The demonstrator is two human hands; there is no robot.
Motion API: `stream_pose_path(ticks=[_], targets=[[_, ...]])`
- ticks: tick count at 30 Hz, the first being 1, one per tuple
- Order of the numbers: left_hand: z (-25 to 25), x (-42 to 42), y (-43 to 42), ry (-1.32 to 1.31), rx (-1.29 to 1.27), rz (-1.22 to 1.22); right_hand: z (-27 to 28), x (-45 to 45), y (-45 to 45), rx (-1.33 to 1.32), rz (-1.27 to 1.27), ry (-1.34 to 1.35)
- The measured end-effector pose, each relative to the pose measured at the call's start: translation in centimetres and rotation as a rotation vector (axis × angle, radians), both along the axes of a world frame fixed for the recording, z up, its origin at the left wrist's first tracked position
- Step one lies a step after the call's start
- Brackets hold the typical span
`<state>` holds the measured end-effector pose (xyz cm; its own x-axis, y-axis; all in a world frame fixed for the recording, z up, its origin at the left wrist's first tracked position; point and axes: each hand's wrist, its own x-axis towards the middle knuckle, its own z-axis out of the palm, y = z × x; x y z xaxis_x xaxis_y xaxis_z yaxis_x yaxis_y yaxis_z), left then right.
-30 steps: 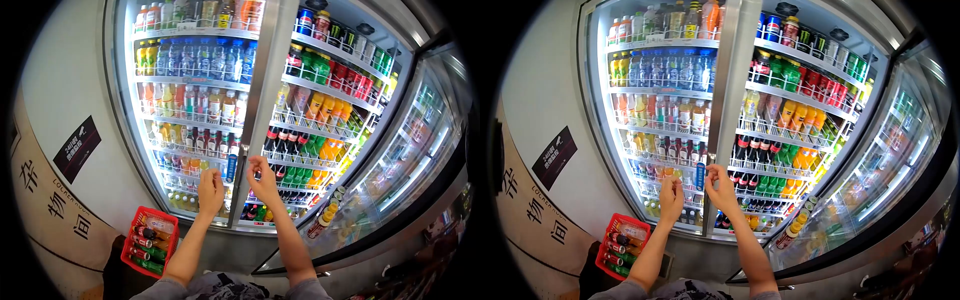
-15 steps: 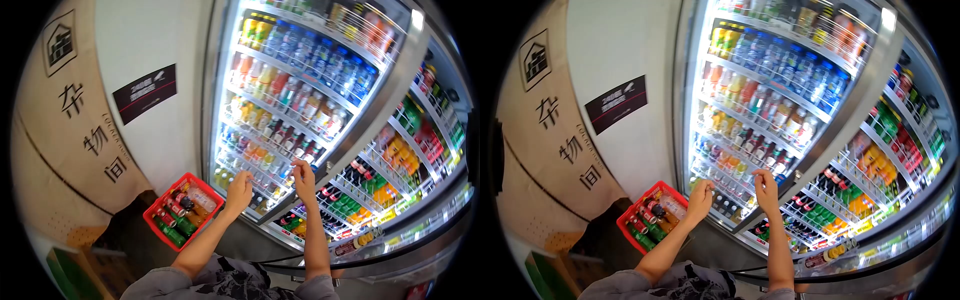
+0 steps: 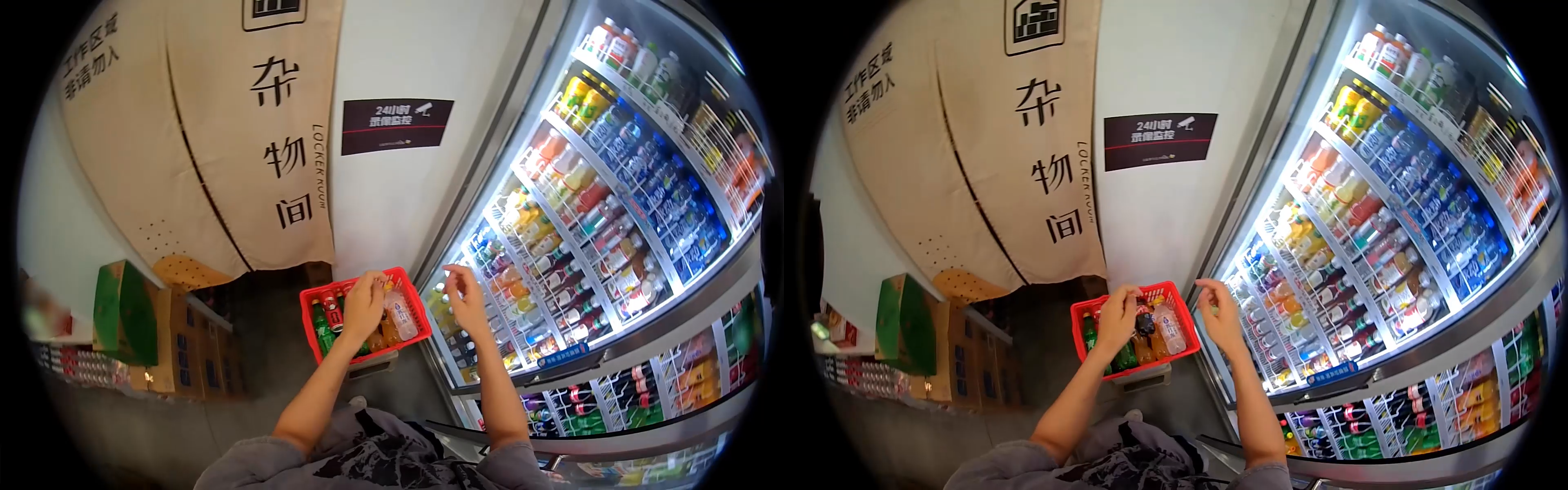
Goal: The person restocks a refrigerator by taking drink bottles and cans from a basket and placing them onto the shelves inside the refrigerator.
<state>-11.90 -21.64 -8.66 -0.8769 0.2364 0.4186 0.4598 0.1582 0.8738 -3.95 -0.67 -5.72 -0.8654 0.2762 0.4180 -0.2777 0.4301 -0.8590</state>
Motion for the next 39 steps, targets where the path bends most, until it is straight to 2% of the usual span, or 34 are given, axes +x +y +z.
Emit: stream_pose_path(ticks=[2, 4, 6, 8, 10, 12, 13, 14, 16, 17, 27, 30, 33, 36, 38, 39], targets=[[0.2, 0.0, -1.7, -0.118, -0.028, 0.097, -1.3, -1.4, -0.5, -0.022, 0.068, -0.008], [-1.4, 0.1, -3.0, -0.121, 0.057, 0.199, -2.5, -1.8, -0.9, 0.044, 0.135, -0.073], [-2.5, 0.9, -4.5, -0.038, 0.025, 0.299, -3.8, -2.0, -1.4, 0.052, 0.174, -0.070], [-4.1, 2.3, -5.8, -0.014, 0.011, 0.387, -4.6, -2.0, -2.1, -0.049, 0.229, -0.095], [-5.7, 4.3, -7.1, -0.138, -0.077, 0.506, -6.1, -2.1, -2.5, -0.037, 0.264, -0.114], [-8.7, 5.8, -8.3, -0.146, -0.109, 0.563, -7.5, -1.6, -3.3, -0.161, 0.282, -0.167], [-9.8, 6.7, -8.8, -0.195, -0.135, 0.570, -9.5, -2.1, -3.4, -0.041, 0.251, -0.036], [-10.8, 7.4, -9.2, -0.244, -0.158, 0.572, -11.4, -2.0, -3.3, -0.058, 0.255, -0.048], [-12.6, 8.2, -9.6, -0.281, -0.161, 0.577, -13.4, -1.8, -2.7, -0.123, 0.299, -0.243], [-13.6, 8.1, -9.6, -0.306, -0.182, 0.584, -14.2, -1.8, -2.6, -0.209, 0.327, -0.242], [-15.1, 0.8, -10.0, -0.394, -0.081, 0.548, -14.7, -8.1, -0.7, -0.108, 0.275, -0.395], [-16.0, -1.4, -9.5, -0.408, -0.063, 0.517, -16.1, -9.9, -1.7, -0.176, 0.245, -0.432], [-20.6, -3.3, -9.3, -0.498, -0.082, 0.444, -20.3, -11.5, -2.3, -0.156, 0.284, -0.458], [-20.4, -3.6, -7.4, -0.556, -0.156, 0.415, -24.0, -12.4, -3.3, -0.089, 0.242, -0.558], [-23.1, -3.6, -6.5, -0.642, -0.108, 0.340, -27.1, -12.7, -4.0, -0.148, 0.233, -0.579], [-26.4, -3.8, -6.0, -0.656, -0.099, 0.307, -28.5, -12.9, -4.2, -0.082, 0.237, -0.629]])
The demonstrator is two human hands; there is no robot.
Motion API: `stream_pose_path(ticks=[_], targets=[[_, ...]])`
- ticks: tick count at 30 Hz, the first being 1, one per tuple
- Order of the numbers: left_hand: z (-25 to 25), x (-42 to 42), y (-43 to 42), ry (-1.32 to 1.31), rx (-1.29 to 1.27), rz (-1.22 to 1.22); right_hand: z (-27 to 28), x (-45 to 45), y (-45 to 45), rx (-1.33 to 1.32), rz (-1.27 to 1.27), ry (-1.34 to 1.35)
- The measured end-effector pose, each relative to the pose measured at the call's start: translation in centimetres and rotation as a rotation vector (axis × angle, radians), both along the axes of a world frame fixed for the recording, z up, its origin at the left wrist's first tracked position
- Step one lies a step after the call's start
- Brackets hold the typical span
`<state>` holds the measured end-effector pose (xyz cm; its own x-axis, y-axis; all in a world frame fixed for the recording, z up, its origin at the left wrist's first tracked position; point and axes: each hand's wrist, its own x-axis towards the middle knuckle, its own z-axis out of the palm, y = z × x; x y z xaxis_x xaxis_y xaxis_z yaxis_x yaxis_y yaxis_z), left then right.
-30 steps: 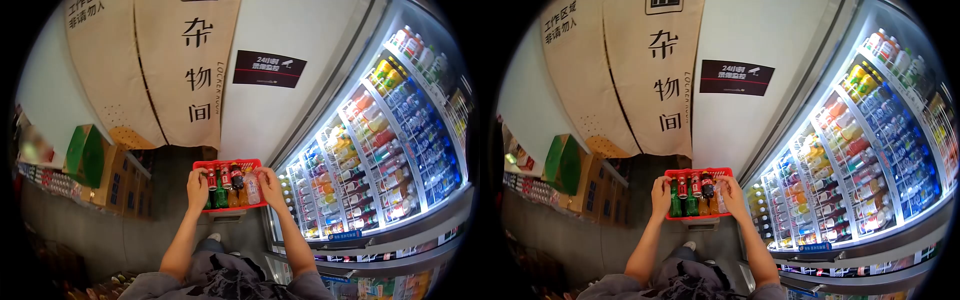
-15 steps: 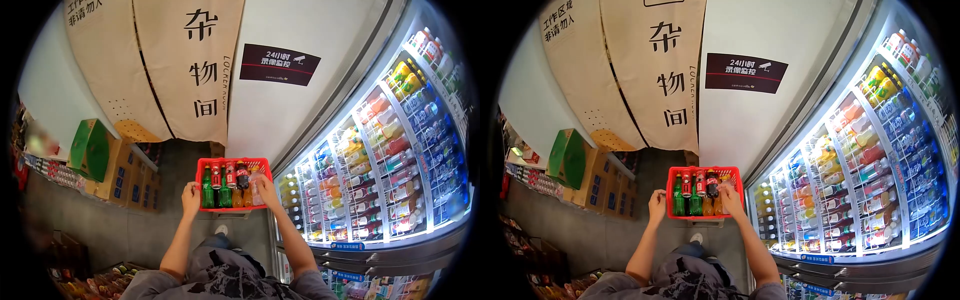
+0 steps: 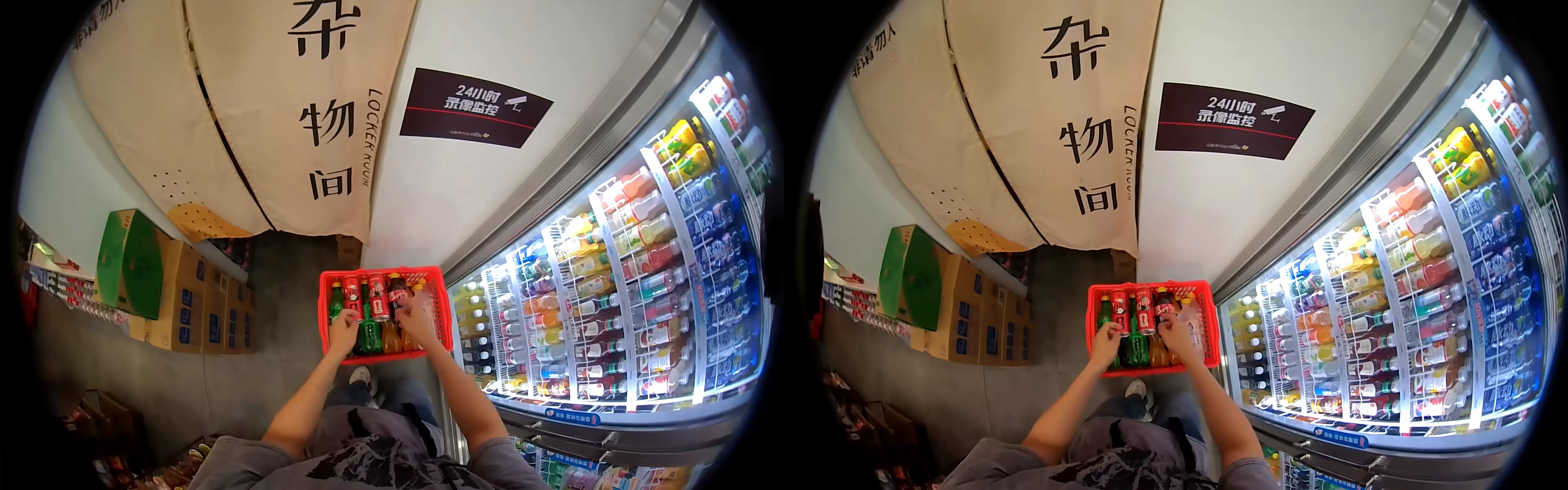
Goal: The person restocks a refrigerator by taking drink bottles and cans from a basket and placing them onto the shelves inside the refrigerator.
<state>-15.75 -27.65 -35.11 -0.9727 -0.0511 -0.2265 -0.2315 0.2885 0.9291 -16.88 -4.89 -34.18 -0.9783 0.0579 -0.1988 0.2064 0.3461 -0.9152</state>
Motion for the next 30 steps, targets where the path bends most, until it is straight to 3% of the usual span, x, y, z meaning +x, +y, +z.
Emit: stream_pose_path(ticks=[3, 5, 10, 12, 15, 20, 22, 26, 28, 30], targets=[[-1.1, -0.4, 1.7, -0.188, 0.170, -0.059, -1.8, -1.1, -1.3, 0.150, 0.001, -0.021], [-4.8, -1.0, 3.1, -0.211, 0.189, -0.049, -2.1, -1.9, -1.8, 0.230, -0.017, -0.001], [-7.1, -2.6, 5.1, -0.346, 0.254, -0.082, -3.8, -3.6, -3.5, 0.349, -0.022, -0.006], [-8.0, -2.8, 5.9, -0.354, 0.425, -0.105, -4.6, -3.7, -4.0, 0.434, 0.000, 0.036], [-8.9, -2.5, 6.5, -0.390, 0.394, 0.027, -4.7, -3.5, -4.6, 0.531, 0.025, 0.066], [-6.9, -2.2, 7.1, -0.442, 0.273, 0.035, -3.2, -3.2, -3.9, 0.589, 0.105, -0.082], [-7.4, -1.5, 7.4, -0.396, -0.157, -0.015, -4.2, -2.8, -3.7, 0.589, 0.121, -0.104], [-11.1, -0.8, 6.2, -0.468, -0.123, -0.114, -4.0, -2.1, -3.3, 0.568, 0.142, -0.114], [-9.6, -0.5, 5.8, -0.511, 0.087, -0.126, -3.7, -1.9, -3.3, 0.577, 0.148, -0.157], [-6.0, -0.5, 5.8, -0.538, 0.073, -0.118, -3.6, -1.7, -3.4, 0.585, 0.151, -0.201]])
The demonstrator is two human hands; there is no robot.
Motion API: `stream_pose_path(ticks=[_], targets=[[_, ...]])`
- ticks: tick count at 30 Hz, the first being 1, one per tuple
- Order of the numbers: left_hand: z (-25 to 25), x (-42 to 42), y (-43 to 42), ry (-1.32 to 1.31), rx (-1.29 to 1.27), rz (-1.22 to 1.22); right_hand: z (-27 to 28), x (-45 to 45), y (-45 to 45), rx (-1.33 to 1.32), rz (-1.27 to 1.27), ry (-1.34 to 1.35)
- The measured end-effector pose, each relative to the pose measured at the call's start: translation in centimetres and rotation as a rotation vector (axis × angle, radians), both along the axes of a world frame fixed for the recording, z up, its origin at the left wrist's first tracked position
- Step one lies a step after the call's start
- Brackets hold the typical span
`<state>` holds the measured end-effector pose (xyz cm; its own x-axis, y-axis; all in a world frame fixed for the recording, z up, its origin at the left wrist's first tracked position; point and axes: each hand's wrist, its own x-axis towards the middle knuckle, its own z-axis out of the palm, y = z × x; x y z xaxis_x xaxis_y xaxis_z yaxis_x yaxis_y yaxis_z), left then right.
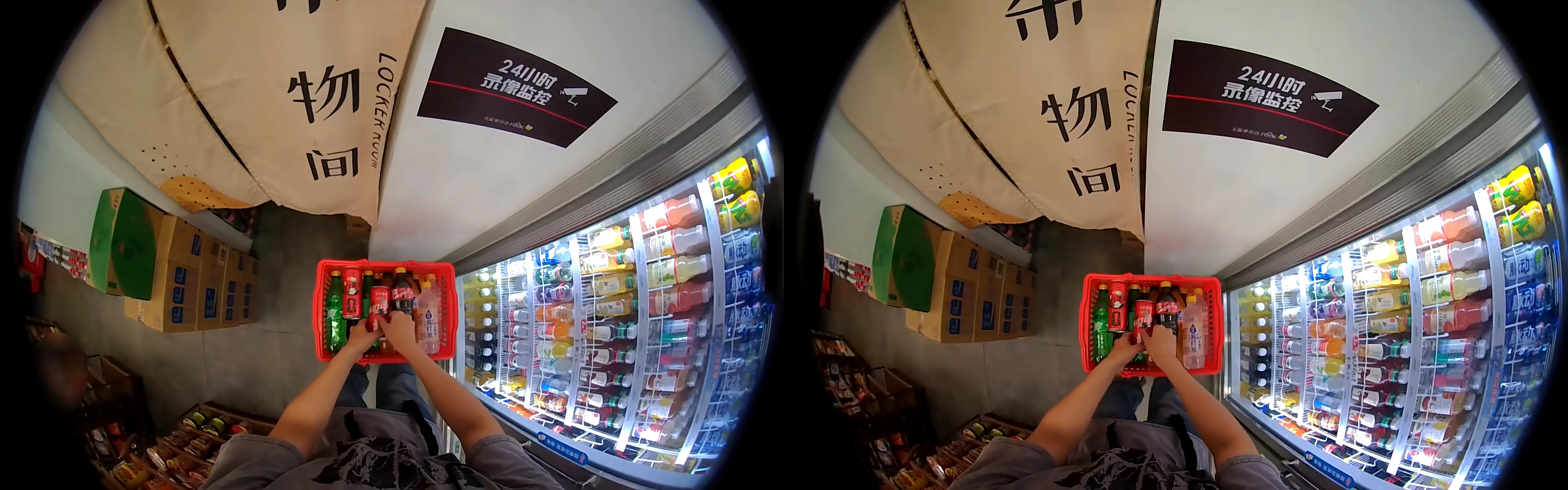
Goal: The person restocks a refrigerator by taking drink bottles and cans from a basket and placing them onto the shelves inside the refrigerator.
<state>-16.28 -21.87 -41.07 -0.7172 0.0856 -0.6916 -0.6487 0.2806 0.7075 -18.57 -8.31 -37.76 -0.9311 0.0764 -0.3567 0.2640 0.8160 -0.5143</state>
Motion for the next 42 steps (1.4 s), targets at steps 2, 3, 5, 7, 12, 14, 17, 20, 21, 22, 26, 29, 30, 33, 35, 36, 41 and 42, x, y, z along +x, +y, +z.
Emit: stream_pose_path(ticks=[2, 3, 5, 7, 12, 14, 17, 20, 21, 22, 26, 29, 30, 33, 35, 36, 41, 42], targets=[[0.2, 0.2, -0.2, -0.025, -0.017, 0.000, -0.1, 0.4, -0.1, -0.038, -0.012, 0.029], [-1.6, 0.6, -0.3, -0.020, 0.035, 0.047, 0.0, 0.6, -0.2, -0.036, -0.016, 0.028], [-2.1, 1.1, -0.5, -0.014, 0.090, 0.089, 0.4, 1.1, -0.4, -0.057, -0.059, 0.040], [-0.5, 0.8, -0.8, -0.064, 0.203, 0.134, 1.3, 1.6, -0.3, -0.114, -0.097, 0.064], [1.4, 1.0, -1.5, -0.052, 0.288, 0.158, 2.1, 2.0, -0.2, -0.154, -0.149, 0.049], [3.2, 1.1, -1.6, -0.011, 0.282, 0.172, 2.7, 2.2, 0.0, -0.746, -0.376, -0.109], [5.3, 0.8, -1.7, 0.039, 0.410, 0.193, 4.3, 2.2, 0.3, -1.212, -0.531, -0.306], [7.9, 0.9, -1.4, 0.178, 0.511, 0.184, 7.6, 3.0, 0.5, -1.153, -0.356, -0.078], [8.9, 0.8, -1.2, 0.197, 0.525, 0.171, 8.2, 3.1, 0.6, -1.127, -0.302, 0.000], [10.0, 0.7, -1.1, 0.216, 0.540, 0.157, 8.5, 3.0, 0.8, -1.184, -0.405, -0.070], [13.2, 0.9, -0.4, 0.255, 0.600, 0.063, 11.1, 4.2, 2.0, -1.299, -0.481, -0.018], [14.3, 0.6, 0.6, 0.226, 0.679, -0.021, 14.2, 5.7, 3.5, -1.198, -0.432, 0.087], [15.4, 0.8, 1.1, 0.247, 0.662, -0.065, 14.7, 6.4, 4.0, -1.207, -0.456, 0.134], [16.9, 1.5, 3.3, 0.282, 0.682, -0.186, 15.9, 8.6, 6.4, -1.161, -0.470, 0.159], [17.9, 2.4, 5.2, 0.316, 0.742, -0.210, 17.6, 10.4, 7.6, -1.169, -0.492, 0.237], [18.0, 2.8, 6.1, 0.330, 0.777, -0.255, 18.4, 11.4, 8.2, -1.191, -0.505, 0.279], [21.1, 6.9, 10.6, 0.328, 0.769, -0.451, 20.2, 17.7, 11.5, -1.199, -0.548, 0.479], [21.6, 7.9, 11.5, 0.368, 0.759, -0.491, 20.1, 19.0, 12.1, -1.174, -0.561, 0.547]])
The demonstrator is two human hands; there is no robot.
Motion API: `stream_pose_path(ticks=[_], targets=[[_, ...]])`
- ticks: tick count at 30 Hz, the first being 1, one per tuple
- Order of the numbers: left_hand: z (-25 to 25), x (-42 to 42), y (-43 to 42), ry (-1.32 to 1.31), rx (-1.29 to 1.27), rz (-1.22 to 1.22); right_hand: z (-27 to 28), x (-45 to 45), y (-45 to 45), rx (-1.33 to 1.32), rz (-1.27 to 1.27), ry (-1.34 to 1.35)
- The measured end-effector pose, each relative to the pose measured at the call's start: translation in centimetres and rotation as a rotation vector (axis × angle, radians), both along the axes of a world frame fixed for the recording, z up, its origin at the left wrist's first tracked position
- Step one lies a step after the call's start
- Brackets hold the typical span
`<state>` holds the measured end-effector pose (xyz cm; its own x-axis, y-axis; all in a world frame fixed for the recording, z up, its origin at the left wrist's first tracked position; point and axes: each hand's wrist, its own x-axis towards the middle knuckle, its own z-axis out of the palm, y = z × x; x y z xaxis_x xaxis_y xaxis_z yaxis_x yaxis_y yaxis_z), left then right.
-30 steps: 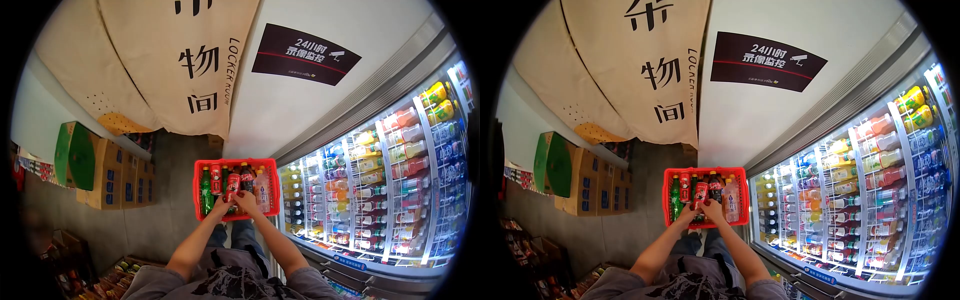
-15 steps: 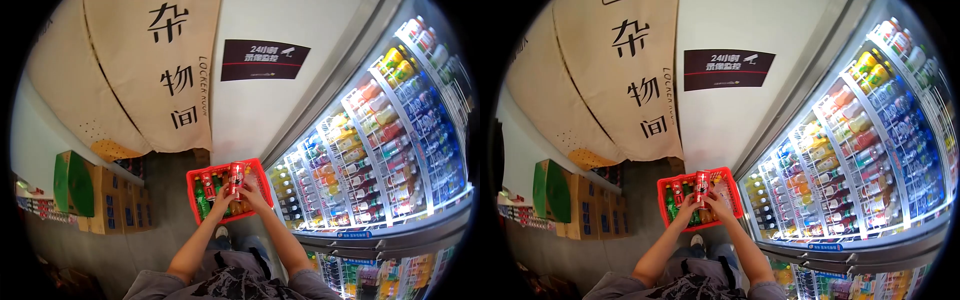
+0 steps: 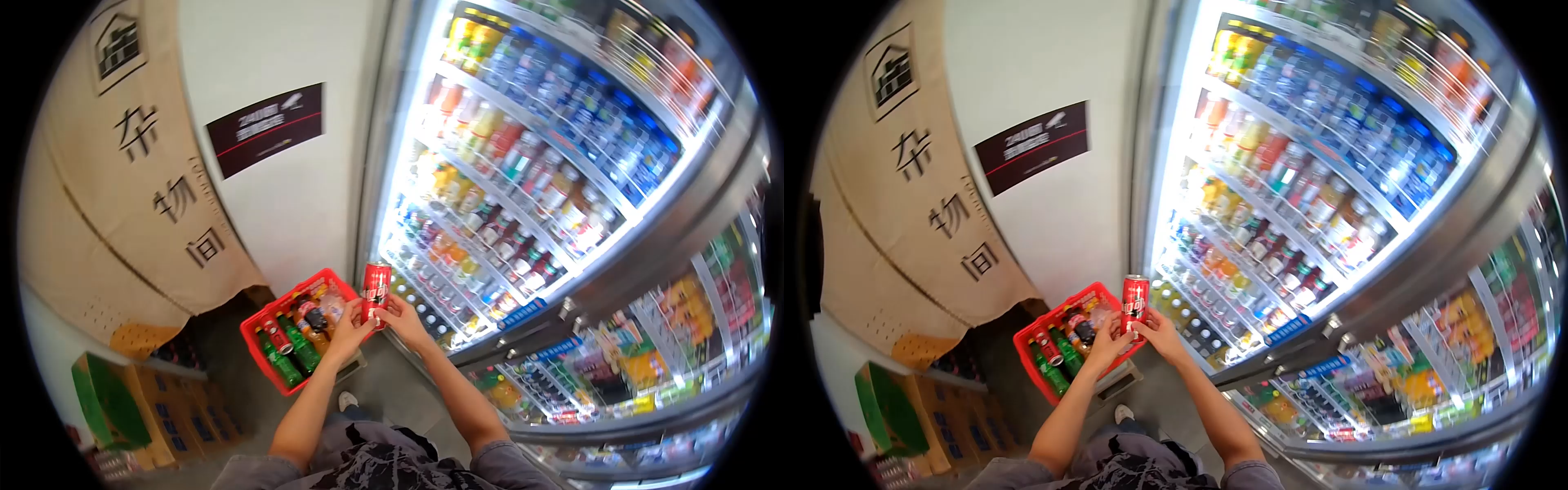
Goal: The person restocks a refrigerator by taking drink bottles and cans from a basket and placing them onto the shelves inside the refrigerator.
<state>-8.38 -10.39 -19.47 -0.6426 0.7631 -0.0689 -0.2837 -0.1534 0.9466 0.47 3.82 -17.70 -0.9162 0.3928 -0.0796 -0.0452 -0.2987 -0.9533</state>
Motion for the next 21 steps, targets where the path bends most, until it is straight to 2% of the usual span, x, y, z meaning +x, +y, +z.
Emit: stream_pose_path(ticks=[4, 10, 13, 14, 15, 17, 18, 19, 21], targets=[[0.8, 4.9, 3.8, 0.119, 0.022, -0.097, 1.7, 6.7, 2.2, 0.215, -0.119, -0.023], [2.8, 13.4, 7.1, 0.254, 0.056, -0.196, 3.8, 16.9, 2.5, 0.288, -0.344, -0.013], [3.7, 17.4, 8.2, 0.281, 0.077, -0.280, 5.2, 21.6, 2.0, 0.424, -0.454, -0.068], [3.4, 18.4, 8.9, 0.280, 0.086, -0.300, 6.3, 23.3, 1.9, 0.394, -0.441, -0.136], [3.3, 19.3, 9.4, 0.257, 0.111, -0.353, 6.0, 24.8, 2.3, 0.396, -0.461, -0.140], [3.4, 21.1, 10.2, 0.233, 0.134, -0.427, 4.7, 27.2, 3.4, 0.564, -0.479, -0.163], [4.2, 22.2, 10.5, 0.192, 0.135, -0.449, 4.8, 28.2, 3.8, 0.551, -0.516, -0.120], [5.0, 22.9, 10.9, 0.155, 0.140, -0.469, 5.0, 29.0, 4.3, 0.409, -0.534, -0.019], [6.0, 23.7, 12.0, 0.174, 0.127, -0.500, 6.7, 30.8, 6.0, 0.391, -0.708, 0.058]])
